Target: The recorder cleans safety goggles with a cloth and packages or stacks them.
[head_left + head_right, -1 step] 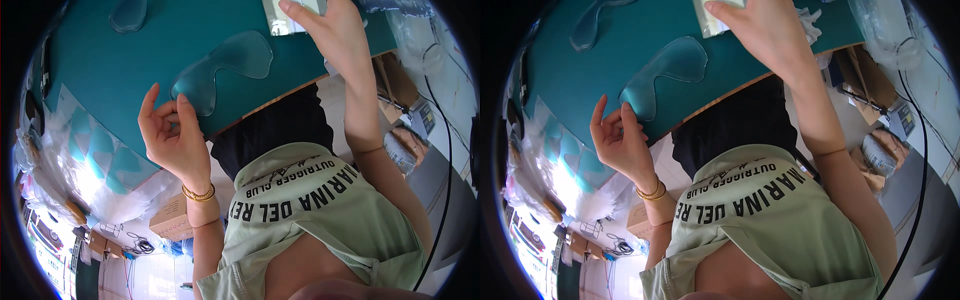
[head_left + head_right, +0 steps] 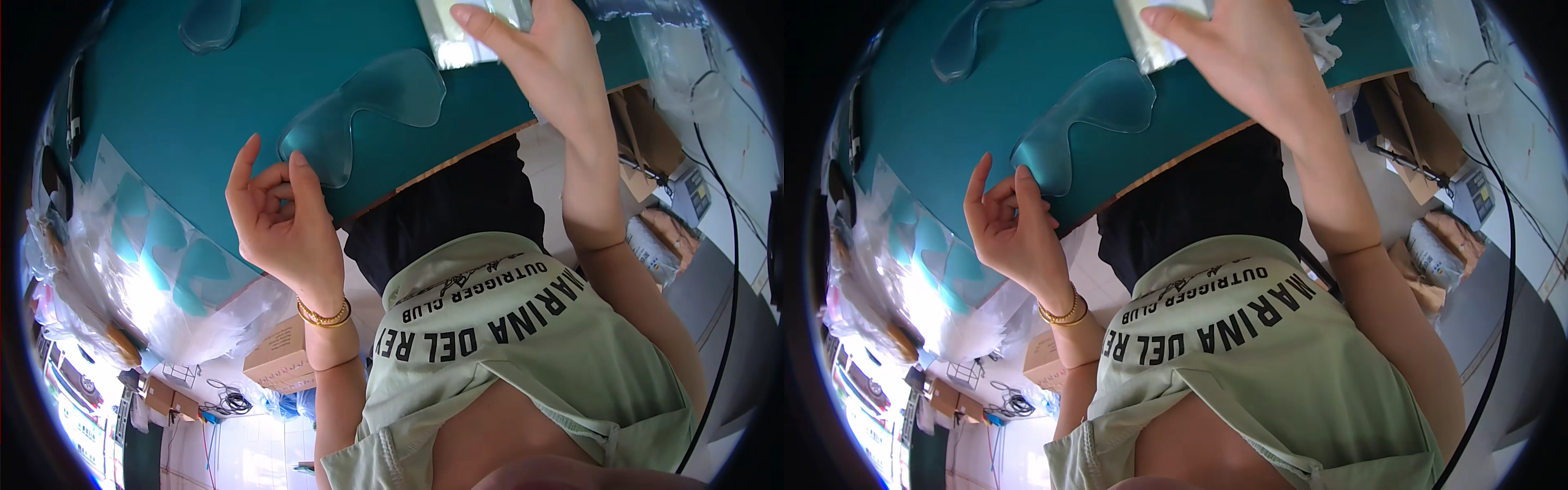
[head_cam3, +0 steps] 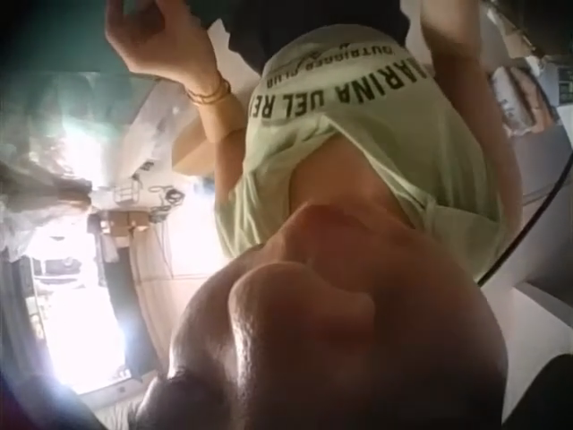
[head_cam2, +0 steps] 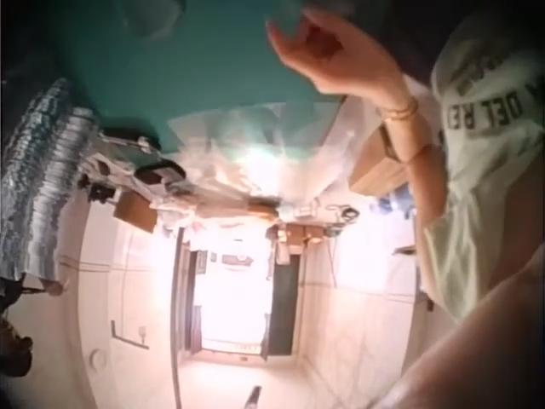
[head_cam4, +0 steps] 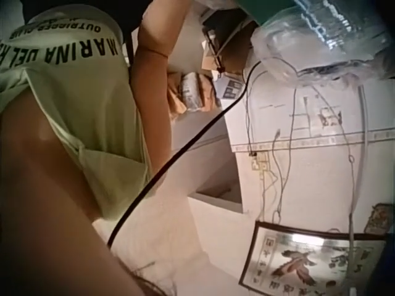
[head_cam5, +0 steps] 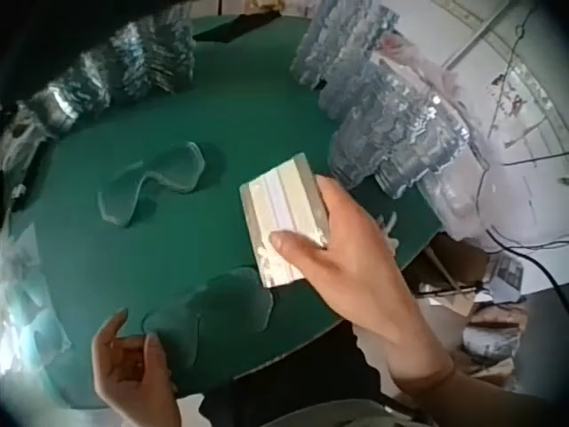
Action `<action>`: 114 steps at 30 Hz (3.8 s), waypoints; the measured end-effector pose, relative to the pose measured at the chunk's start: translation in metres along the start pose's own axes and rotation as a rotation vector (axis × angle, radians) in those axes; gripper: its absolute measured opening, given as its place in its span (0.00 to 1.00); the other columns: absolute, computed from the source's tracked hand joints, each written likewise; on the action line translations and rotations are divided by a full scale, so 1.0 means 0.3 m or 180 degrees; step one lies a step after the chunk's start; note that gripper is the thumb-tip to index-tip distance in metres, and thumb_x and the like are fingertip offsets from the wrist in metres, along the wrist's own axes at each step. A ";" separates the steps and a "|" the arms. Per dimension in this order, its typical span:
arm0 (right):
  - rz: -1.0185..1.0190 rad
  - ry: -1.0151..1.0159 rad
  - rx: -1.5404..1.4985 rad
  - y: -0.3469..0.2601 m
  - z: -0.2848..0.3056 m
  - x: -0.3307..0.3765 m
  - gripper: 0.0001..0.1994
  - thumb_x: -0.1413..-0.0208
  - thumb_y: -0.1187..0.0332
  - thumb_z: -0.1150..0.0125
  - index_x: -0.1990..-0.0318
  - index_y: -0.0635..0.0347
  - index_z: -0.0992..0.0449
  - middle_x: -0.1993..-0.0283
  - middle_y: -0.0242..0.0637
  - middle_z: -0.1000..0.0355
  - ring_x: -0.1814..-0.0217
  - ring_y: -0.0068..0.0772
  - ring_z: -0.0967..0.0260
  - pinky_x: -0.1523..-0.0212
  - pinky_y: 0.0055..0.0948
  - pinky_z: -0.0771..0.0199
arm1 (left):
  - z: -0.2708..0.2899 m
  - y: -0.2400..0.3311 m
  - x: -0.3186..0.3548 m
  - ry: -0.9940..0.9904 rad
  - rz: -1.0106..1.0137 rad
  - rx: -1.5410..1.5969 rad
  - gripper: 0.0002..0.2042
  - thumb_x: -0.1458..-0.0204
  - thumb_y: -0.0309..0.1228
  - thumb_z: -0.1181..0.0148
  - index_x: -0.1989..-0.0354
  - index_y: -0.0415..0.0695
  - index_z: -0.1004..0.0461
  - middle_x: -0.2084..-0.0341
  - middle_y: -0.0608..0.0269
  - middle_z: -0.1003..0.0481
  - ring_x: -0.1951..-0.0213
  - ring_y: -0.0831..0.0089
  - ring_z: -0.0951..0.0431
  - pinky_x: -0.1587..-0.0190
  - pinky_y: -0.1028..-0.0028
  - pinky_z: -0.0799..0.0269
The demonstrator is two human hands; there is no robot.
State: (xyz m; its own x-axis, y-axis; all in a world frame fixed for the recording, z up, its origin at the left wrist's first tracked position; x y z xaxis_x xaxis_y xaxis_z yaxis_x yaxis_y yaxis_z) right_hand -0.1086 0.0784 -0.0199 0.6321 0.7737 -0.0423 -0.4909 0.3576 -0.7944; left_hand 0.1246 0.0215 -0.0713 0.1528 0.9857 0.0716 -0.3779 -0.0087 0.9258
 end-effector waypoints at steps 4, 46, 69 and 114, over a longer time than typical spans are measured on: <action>0.0081 -0.0950 0.0246 -0.057 -0.039 0.087 0.26 0.41 0.66 0.40 0.41 0.68 0.44 0.60 0.64 0.28 0.62 0.63 0.25 0.64 0.44 0.26 | -0.012 0.005 -0.004 -0.0006 -0.0027 -0.0097 0.18 0.46 0.19 0.37 0.46 0.36 0.29 0.75 0.65 0.24 0.79 0.89 0.32 0.75 0.87 0.37; 0.2092 -0.0261 -0.0323 0.085 -0.013 0.060 0.20 0.37 0.63 0.43 0.48 0.68 0.41 0.63 0.63 0.29 0.61 0.65 0.28 0.66 0.45 0.30 | 0.038 0.027 0.012 -0.0086 0.0007 0.0699 0.24 0.44 0.19 0.38 0.39 0.36 0.37 0.69 0.59 0.21 0.77 0.85 0.27 0.77 0.88 0.35; 0.0701 -0.1351 0.0433 -0.049 -0.279 0.098 0.20 0.41 0.65 0.40 0.51 0.67 0.40 0.75 0.56 0.27 0.72 0.60 0.27 0.72 0.46 0.28 | 0.066 -0.008 0.022 -0.0324 0.0297 0.0499 0.22 0.42 0.21 0.41 0.39 0.36 0.37 0.65 0.58 0.21 0.72 0.83 0.25 0.77 0.85 0.31; 0.0677 -0.0533 0.0627 0.091 -0.073 -0.114 0.20 0.35 0.57 0.48 0.46 0.64 0.38 0.64 0.51 0.23 0.66 0.41 0.22 0.68 0.37 0.27 | 0.092 -0.012 -0.011 -0.0622 -0.0199 -0.0591 0.18 0.46 0.22 0.40 0.45 0.36 0.28 0.67 0.60 0.21 0.73 0.76 0.21 0.71 0.77 0.24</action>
State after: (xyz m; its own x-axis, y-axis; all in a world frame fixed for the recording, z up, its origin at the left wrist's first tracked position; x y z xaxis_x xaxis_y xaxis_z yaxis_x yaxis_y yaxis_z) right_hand -0.1306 0.0504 -0.0533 0.4037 0.9113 -0.0813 -0.7181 0.2606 -0.6453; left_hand 0.1506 0.0136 -0.0646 0.3477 0.9319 0.1035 -0.5204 0.1000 0.8480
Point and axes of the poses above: each hand's wrist, its own x-axis away from the middle knuckle, its own z-axis out of the back of the hand, y = z × x, the point moved 2 cm from there along -x, towards the middle knuckle
